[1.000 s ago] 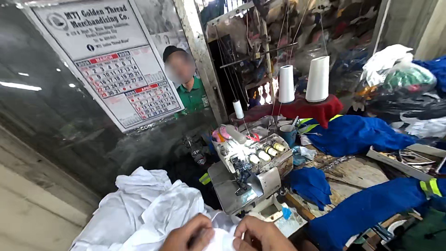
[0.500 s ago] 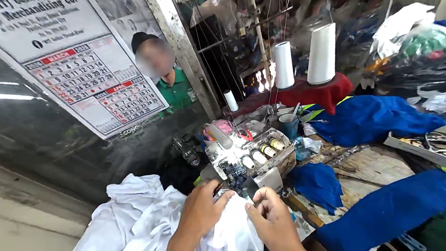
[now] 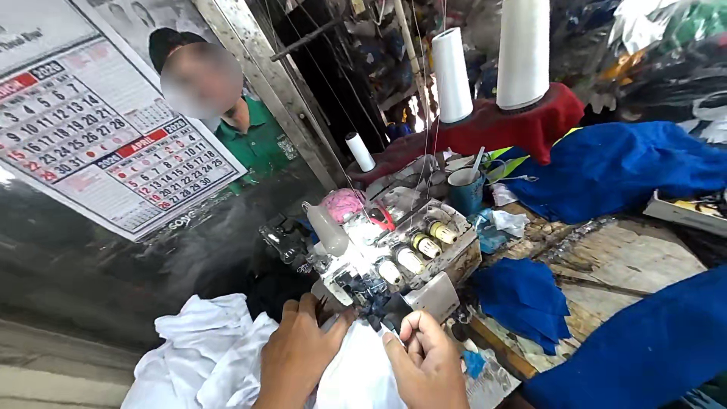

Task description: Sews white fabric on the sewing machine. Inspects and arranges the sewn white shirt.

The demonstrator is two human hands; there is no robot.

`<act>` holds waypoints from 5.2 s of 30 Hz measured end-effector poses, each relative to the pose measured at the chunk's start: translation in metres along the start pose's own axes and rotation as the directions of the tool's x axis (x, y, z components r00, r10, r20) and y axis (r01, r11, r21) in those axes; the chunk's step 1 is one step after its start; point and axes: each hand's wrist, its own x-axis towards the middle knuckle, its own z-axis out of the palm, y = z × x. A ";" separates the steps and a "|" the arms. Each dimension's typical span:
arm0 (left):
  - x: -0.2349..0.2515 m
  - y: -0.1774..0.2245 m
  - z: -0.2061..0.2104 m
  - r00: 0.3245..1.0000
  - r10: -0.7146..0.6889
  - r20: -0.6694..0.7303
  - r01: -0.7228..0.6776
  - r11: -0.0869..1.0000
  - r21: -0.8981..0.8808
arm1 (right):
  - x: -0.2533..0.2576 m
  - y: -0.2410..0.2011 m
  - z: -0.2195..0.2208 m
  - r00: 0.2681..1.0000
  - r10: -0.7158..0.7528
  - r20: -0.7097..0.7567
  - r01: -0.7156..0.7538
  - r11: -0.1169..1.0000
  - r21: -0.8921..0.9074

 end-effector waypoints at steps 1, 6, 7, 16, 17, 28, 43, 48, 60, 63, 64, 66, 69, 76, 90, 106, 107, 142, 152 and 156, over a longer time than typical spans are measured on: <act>0.002 0.001 0.001 1.000 -0.005 -0.010 0.006 1.000 0.026 | 0.000 0.001 0.002 1.000 -0.007 -0.015 0.007 1.000 0.004; 0.015 0.004 0.003 0.996 0.076 -0.036 -0.075 0.997 0.025 | 0.002 0.004 0.007 0.999 -0.006 -0.039 0.007 0.999 0.038; 0.017 0.001 0.004 0.995 0.096 -0.024 -0.096 0.995 0.005 | 0.002 0.005 0.007 0.999 -0.005 -0.037 0.007 0.999 0.038; 0.023 -0.005 0.009 0.997 0.068 0.024 -0.068 0.998 0.009 | 0.002 0.008 0.007 0.999 0.012 -0.038 -0.009 0.998 0.065; 0.022 -0.005 0.008 0.998 0.056 0.040 -0.057 0.998 0.009 | 0.001 0.008 0.006 0.999 0.009 -0.034 -0.006 0.997 0.079; -0.102 -0.031 -0.038 0.937 0.264 -0.229 -0.346 0.788 -0.509 | -0.028 -0.006 -0.054 0.904 0.164 0.396 -0.146 0.986 -0.077; -0.167 0.028 0.018 0.866 0.181 -0.466 -0.410 0.790 -0.456 | -0.006 -0.049 -0.043 0.953 -0.017 0.301 0.048 0.994 -0.096; -0.153 0.036 0.028 0.811 0.136 -0.570 -0.428 0.802 -0.417 | -0.006 -0.052 -0.038 0.956 0.003 0.294 0.012 0.999 -0.050; -0.134 0.027 -0.028 0.892 0.260 -0.371 -0.441 0.685 -0.580 | -0.001 -0.047 -0.039 0.949 0.026 0.313 -0.038 0.999 0.034; -0.135 0.024 -0.040 0.887 0.347 -0.305 -0.461 0.676 -0.575 | 0.001 -0.047 -0.038 0.950 0.026 0.310 -0.039 0.999 0.034; -0.136 0.024 -0.041 0.887 0.361 -0.289 -0.462 0.703 -0.541 | 0.002 -0.048 -0.038 0.951 0.029 0.308 -0.040 0.999 0.031; -0.138 0.024 -0.039 0.883 0.368 -0.291 -0.463 0.782 -0.417 | 0.003 -0.049 -0.038 0.949 0.041 0.312 -0.048 0.999 0.015; -0.137 0.024 -0.041 0.874 0.319 -0.366 -0.452 0.810 -0.373 | 0.001 -0.049 -0.040 0.940 0.043 0.337 -0.052 0.998 0.020; -0.121 0.014 -0.078 0.928 0.345 -0.139 -0.334 0.606 -0.722 | -0.030 -0.030 -0.074 0.890 0.014 0.456 0.031 0.995 -0.092; -0.089 0.042 -0.095 0.895 0.445 0.028 -0.379 0.792 -0.478 | -0.070 -0.045 0.031 0.560 -0.132 0.818 0.208 0.978 0.016; -0.140 0.047 -0.048 0.895 0.421 -0.150 -0.429 0.714 -0.554 | 0.037 -0.023 -0.082 0.567 -0.383 0.729 0.760 0.584 -0.285; -0.141 0.044 -0.049 0.897 0.421 -0.139 -0.424 0.726 -0.541 | 0.040 -0.022 -0.085 0.546 -0.386 0.744 0.778 0.562 -0.280; -0.090 0.026 -0.021 0.950 0.309 -0.044 -0.302 0.873 -0.383 | 0.065 -0.016 -0.072 0.567 -0.274 0.777 0.742 0.578 -0.338; -0.127 0.060 -0.039 0.911 0.404 -0.078 -0.404 0.840 -0.362 | 0.073 -0.032 -0.072 0.448 -0.220 0.867 0.776 0.577 -0.254; -0.131 0.064 -0.033 0.924 0.349 -0.156 -0.382 0.857 -0.346 | 0.067 -0.026 -0.078 0.448 -0.309 0.839 0.804 0.550 -0.226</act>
